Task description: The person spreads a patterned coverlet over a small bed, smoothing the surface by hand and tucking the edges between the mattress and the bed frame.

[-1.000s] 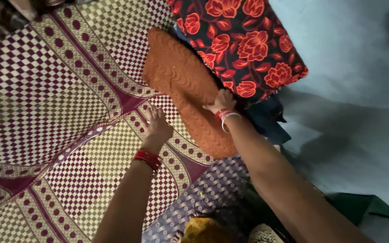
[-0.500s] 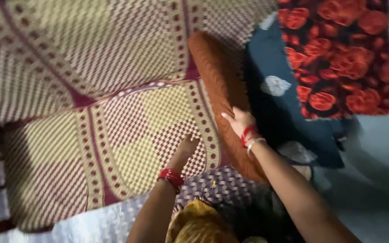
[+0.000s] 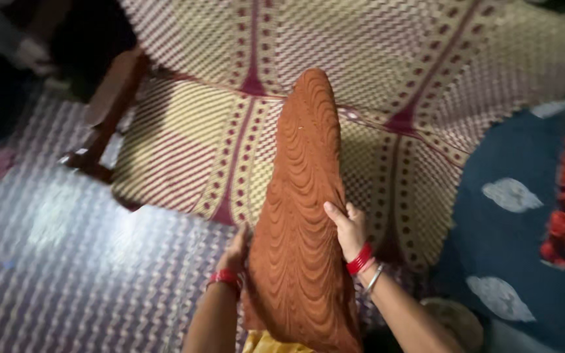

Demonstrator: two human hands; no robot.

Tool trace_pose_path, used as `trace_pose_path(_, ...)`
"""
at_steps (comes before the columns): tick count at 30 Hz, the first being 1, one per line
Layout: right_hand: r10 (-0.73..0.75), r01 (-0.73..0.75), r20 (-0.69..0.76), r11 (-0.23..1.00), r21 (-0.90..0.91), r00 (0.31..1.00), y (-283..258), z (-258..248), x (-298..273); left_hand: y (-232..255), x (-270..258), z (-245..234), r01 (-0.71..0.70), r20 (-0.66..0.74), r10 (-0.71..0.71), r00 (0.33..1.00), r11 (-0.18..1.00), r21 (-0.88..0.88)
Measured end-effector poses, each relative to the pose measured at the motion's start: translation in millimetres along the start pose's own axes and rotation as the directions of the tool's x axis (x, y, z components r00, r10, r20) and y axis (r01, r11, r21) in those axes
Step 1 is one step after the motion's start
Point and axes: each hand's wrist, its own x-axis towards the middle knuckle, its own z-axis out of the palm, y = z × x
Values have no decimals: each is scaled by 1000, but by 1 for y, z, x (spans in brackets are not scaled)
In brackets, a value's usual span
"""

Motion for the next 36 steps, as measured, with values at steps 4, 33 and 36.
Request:
trace_pose_path(4, -1, -97, 287, 939, 329, 958, -31, 68, -32, 9, -121, -8, -9, 167, 73, 983, 934, -356)
trace_pose_path(33, -354, 790, 715, 384, -477, 604, 28, 322, -87, 109, -251, -213, 249, -105, 977, 187, 56, 967)
trace_pose_path(36, -357, 742, 651, 334, -581, 670, 11, 277, -69, 140, -231, -129, 190, 16, 963, 268, -70, 979)
